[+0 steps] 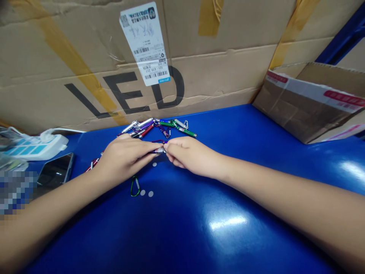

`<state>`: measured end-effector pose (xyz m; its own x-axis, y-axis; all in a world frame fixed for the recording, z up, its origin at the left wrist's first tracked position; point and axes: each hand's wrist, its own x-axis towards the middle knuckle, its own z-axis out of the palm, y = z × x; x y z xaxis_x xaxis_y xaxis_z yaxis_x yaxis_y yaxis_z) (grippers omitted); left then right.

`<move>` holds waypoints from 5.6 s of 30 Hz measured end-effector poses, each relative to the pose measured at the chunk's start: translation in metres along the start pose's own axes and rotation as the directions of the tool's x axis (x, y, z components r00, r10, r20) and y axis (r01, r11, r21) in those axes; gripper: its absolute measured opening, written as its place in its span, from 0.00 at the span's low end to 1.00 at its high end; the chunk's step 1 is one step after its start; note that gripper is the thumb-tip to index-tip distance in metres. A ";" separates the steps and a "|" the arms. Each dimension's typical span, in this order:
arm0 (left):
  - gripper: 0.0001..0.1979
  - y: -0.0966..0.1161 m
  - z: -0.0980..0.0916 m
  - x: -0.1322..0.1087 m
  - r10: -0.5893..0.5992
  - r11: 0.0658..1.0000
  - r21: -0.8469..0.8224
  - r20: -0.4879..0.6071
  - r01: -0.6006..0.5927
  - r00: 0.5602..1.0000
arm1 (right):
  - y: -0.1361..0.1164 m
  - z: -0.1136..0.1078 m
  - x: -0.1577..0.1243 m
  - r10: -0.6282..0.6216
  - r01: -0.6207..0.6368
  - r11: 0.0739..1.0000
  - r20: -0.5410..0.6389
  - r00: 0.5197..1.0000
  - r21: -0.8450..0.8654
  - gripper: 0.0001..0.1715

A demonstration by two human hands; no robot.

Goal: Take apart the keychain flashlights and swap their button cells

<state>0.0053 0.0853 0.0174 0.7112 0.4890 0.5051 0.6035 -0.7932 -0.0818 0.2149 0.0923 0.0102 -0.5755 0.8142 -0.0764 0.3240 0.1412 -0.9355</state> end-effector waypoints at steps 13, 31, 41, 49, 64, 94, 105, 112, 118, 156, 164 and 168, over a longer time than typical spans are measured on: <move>0.11 -0.001 -0.011 0.012 -0.259 0.596 -0.552 0.555 0.583 0.790 | 0.010 -0.015 -0.003 -0.475 0.281 0.278 0.123 0.872 -0.919 0.22; 0.11 0.013 -0.004 0.003 -0.090 0.993 -0.076 0.013 0.091 0.996 | -0.008 0.002 -0.005 -0.205 0.171 0.939 -0.088 0.975 -0.299 0.17; 0.12 0.006 -0.008 0.010 -0.205 0.849 -0.422 0.293 0.318 0.934 | 0.003 -0.020 -0.003 -0.477 0.371 0.466 0.126 0.870 -0.803 0.18; 0.11 0.006 -0.001 0.002 -0.011 1.000 0.009 -0.013 0.011 1.000 | -0.006 0.001 -0.004 -0.010 0.011 0.999 -0.034 0.999 0.034 0.22; 0.12 0.019 -0.004 0.004 -0.050 0.995 0.086 -0.029 0.052 0.998 | -0.001 0.018 -0.010 -0.082 0.114 0.981 -0.195 0.977 0.158 0.23; 0.15 0.006 -0.013 0.013 -0.296 0.898 -0.295 0.143 0.326 0.944 | -0.004 0.016 -0.002 0.156 -0.099 0.798 -0.045 0.987 0.595 0.23; 0.16 0.001 -0.011 0.012 -0.321 0.766 -0.426 0.395 0.481 0.861 | -0.002 0.010 0.000 0.094 -0.025 0.919 -0.156 0.983 0.394 0.25; 0.17 -0.003 -0.004 0.004 0.138 0.977 0.163 0.001 -0.136 0.990 | -0.003 0.013 0.000 0.222 -0.186 0.775 0.016 0.975 0.604 0.23; 0.25 0.000 -0.009 0.007 -0.327 0.778 -0.422 0.359 0.465 0.874 | -0.003 0.011 -0.003 0.007 0.048 0.954 -0.182 0.983 0.295 0.23; 0.13 0.002 -0.003 0.000 0.084 0.984 0.162 -0.070 -0.072 0.994 | 0.003 0.016 -0.005 -0.006 0.046 0.969 -0.164 0.986 0.244 0.25; 0.14 0.004 0.000 0.006 -0.133 0.957 -0.230 0.197 0.177 0.971 | 0.002 -0.004 -0.003 -0.285 0.205 0.902 -0.168 0.944 -0.379 0.27; 0.14 0.004 -0.006 0.010 -0.177 0.874 -0.373 0.350 0.311 0.920 | 0.005 -0.017 -0.002 -0.447 0.338 0.648 0.020 0.895 -0.682 0.18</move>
<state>0.0124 0.0851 0.0275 0.6733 0.7176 0.1781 0.6141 -0.6769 0.4057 0.2308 0.1006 0.0117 -0.6743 0.6542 0.3426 0.5275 0.7513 -0.3965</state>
